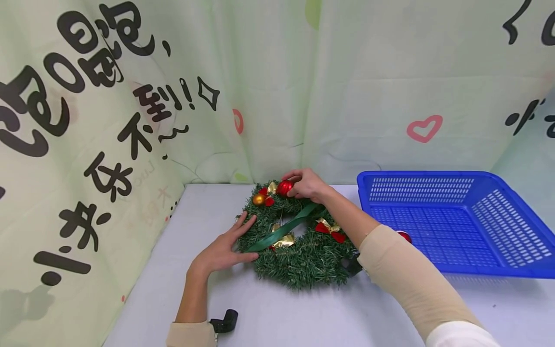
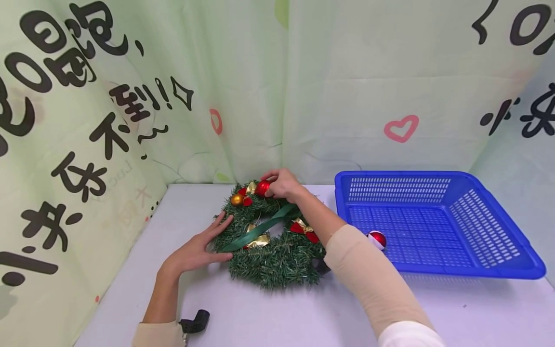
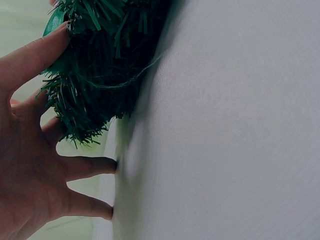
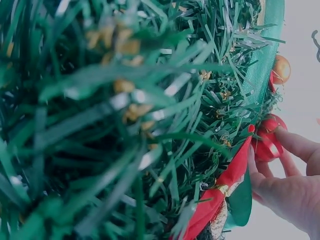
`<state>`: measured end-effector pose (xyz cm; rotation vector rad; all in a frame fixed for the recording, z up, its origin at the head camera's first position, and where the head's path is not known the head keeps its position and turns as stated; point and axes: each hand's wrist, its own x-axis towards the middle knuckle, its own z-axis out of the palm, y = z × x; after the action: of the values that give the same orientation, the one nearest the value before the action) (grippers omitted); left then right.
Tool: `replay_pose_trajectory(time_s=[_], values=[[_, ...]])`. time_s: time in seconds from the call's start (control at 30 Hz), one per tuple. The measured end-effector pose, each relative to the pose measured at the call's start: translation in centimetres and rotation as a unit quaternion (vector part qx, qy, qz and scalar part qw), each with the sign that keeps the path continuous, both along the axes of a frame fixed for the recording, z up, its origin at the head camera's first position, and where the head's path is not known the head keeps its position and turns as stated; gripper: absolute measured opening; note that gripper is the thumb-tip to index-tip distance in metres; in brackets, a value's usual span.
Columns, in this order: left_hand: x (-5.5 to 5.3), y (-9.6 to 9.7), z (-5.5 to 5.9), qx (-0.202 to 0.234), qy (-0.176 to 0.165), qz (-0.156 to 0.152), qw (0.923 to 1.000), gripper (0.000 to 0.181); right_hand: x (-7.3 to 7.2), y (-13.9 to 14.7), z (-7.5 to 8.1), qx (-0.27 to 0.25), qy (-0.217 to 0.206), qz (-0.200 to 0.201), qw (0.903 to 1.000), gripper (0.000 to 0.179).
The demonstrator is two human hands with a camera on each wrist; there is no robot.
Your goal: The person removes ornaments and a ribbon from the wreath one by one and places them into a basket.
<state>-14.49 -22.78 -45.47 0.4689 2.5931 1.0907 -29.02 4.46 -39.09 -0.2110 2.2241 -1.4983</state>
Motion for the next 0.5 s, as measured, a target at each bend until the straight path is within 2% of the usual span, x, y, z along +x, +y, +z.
replay_pose_trajectory(time_s=[0.5], values=[[-0.06, -0.03, -0.01, -0.003, -0.002, -0.003, 1.0, 0.097, -0.01, 0.38, 0.39, -0.013, -0.016, -0.007, 0.9998, 0.06]])
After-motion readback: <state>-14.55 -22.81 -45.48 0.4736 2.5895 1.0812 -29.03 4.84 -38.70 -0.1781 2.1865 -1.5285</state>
